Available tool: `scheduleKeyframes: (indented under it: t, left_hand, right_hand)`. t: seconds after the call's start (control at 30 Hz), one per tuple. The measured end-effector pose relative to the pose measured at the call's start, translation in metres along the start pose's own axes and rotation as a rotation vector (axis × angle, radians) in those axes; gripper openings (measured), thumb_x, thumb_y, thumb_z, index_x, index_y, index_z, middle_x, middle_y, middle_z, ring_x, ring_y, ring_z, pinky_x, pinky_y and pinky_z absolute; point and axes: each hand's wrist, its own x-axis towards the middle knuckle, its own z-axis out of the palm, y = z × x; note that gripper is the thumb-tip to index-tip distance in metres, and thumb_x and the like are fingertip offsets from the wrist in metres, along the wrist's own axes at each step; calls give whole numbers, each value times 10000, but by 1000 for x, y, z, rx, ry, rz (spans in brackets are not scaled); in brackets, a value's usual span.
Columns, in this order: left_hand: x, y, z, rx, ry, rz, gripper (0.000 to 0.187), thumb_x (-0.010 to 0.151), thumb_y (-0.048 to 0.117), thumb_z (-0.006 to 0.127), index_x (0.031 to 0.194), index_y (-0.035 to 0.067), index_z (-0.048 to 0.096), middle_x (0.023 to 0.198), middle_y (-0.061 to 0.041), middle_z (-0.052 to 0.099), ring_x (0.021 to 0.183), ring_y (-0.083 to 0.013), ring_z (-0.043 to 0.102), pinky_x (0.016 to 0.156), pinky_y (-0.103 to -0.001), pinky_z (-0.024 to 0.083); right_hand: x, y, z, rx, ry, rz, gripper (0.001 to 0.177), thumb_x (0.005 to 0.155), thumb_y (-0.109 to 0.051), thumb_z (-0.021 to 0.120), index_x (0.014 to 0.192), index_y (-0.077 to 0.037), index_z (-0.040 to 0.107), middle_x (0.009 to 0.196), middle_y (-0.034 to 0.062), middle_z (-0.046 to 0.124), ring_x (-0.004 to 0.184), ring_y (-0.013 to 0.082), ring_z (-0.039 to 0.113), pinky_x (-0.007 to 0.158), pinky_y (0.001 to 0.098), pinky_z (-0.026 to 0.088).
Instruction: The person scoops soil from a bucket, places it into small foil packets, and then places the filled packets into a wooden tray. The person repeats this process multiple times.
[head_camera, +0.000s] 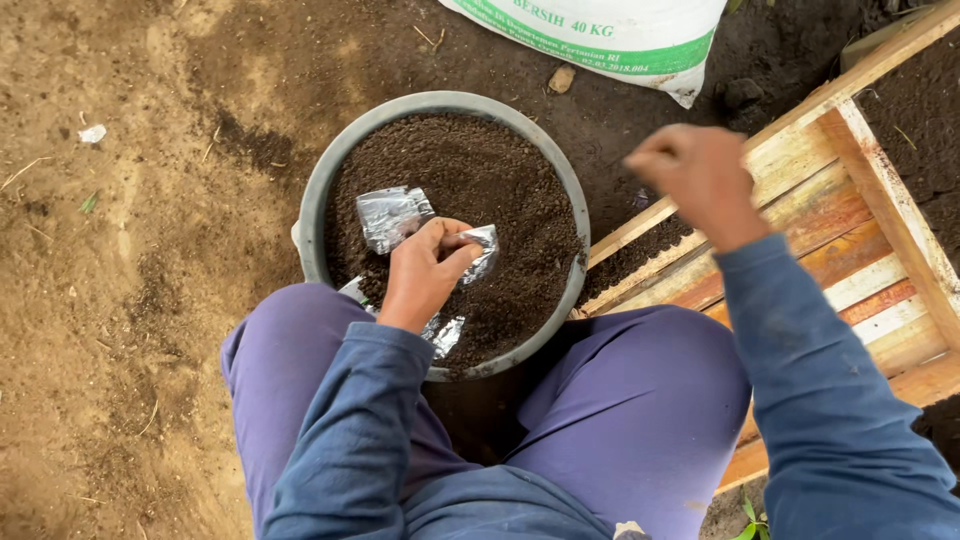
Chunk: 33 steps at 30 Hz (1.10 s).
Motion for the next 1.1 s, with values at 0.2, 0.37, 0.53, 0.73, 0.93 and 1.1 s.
scheduleKeyframes:
  t: [0.2,0.37,0.53,0.73,0.93,1.1]
  left_hand:
    - [-6,-1,-7,-151,-79,91,197,978,159,826,1139,114,723,1031,-127,827,912,-148,758,758,-309,636]
    - [-15,-4,-15,-228,-75,126,125,1058,142,731,1131,50,688,1028,-183,803,917,-197,766,769,-337,668]
    - [-28,9,-19,-213,-116,210,159,1119,171,645,1153,20,682,968,-144,797,815,-141,732,671,-309,642]
    - [-35,8,-18,-127,-126,229,199,1132,273,636,1108,92,714,933,-129,793,784,-163,703,713,-371,631]
    - [-41,18,-22,1,-112,306,414,1178,435,475,1067,136,740,931,-135,805,900,-282,793,746,-449,685]
    - [-47,48,-35,166,-90,547,263,1123,264,589,991,89,734,1484,-168,594,1373,-478,592,1123,-631,518]
  right_hand:
    - [-32,-118,74,533,-357,-160,470,757,-178,936,1176,-101,738,1033,97,775,1021,221,735,940,378,593]
    - [-52,-133,93,675,-231,-10,172,927,-255,805,963,-87,790,801,67,734,811,112,693,755,306,621]
    - [-78,-151,87,890,-220,13,236,1011,-179,729,1165,0,733,925,107,699,926,147,699,792,302,681]
    - [-85,-140,110,1035,-133,46,241,909,-81,827,1103,34,741,894,120,753,863,172,768,739,293,690]
    - [-88,-131,114,1042,-174,18,178,1023,-166,729,1092,-2,722,907,126,705,900,181,737,803,362,706]
    - [-88,-126,120,489,61,-430,282,858,-189,928,797,-55,687,1057,134,590,1147,350,635,928,526,526]
